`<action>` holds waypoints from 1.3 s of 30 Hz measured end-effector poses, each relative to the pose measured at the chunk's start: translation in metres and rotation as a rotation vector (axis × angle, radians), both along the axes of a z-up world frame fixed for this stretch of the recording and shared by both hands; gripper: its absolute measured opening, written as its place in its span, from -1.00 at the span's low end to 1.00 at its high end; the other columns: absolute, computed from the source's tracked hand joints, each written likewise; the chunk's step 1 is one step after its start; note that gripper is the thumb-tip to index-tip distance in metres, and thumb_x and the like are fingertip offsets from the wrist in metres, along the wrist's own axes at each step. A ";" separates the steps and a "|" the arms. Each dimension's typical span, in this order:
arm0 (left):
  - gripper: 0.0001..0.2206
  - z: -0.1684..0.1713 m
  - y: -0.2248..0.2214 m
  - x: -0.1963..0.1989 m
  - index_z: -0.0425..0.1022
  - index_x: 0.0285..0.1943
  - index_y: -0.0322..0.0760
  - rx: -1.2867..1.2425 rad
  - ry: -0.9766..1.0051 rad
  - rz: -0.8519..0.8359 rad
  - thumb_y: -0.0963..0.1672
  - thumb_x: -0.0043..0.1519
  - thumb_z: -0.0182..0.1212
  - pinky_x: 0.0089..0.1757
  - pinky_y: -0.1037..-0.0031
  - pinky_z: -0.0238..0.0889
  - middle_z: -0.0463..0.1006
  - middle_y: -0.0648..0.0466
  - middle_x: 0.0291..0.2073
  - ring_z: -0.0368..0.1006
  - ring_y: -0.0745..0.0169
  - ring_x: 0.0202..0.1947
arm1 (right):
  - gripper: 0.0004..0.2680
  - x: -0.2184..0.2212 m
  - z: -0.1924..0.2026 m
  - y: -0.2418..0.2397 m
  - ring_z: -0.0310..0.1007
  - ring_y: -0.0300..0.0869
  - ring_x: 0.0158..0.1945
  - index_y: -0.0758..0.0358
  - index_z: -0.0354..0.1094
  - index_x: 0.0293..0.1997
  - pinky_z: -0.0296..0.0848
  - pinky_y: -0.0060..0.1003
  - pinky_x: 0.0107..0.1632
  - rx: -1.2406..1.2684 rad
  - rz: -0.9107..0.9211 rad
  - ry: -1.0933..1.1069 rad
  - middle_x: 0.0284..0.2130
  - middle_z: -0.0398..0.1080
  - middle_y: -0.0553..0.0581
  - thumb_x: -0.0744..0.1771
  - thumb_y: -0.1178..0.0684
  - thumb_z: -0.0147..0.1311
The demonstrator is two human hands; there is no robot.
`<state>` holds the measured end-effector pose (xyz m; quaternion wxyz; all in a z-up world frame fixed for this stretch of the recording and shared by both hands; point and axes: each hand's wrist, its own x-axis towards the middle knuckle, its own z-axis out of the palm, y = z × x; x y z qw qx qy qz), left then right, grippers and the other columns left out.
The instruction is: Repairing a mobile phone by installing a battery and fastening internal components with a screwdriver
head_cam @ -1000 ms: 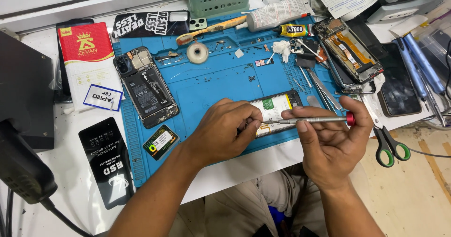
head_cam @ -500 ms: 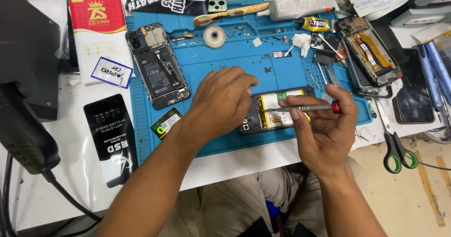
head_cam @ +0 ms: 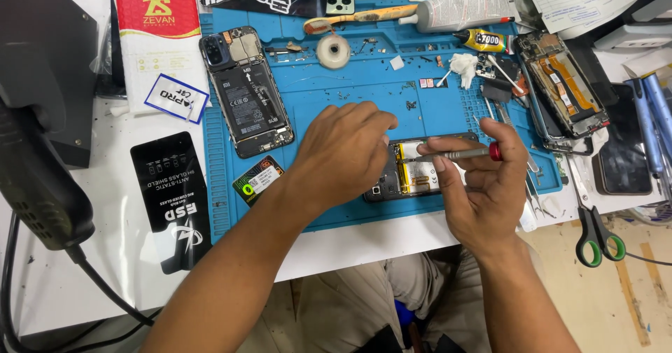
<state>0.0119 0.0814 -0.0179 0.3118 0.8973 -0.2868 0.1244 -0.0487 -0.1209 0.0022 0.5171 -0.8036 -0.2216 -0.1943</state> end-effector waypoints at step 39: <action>-0.76 0.012 -0.004 -0.001 0.54 0.00 -0.24 -0.014 0.059 -0.047 -0.16 0.21 0.04 -0.30 0.08 0.20 0.62 0.01 -0.26 0.49 -0.12 -0.25 | -0.63 0.029 0.049 0.002 0.45 0.05 -0.03 0.21 0.17 0.26 0.24 -0.05 0.13 -0.507 -0.031 0.015 -0.08 0.48 0.13 0.39 -0.13 0.13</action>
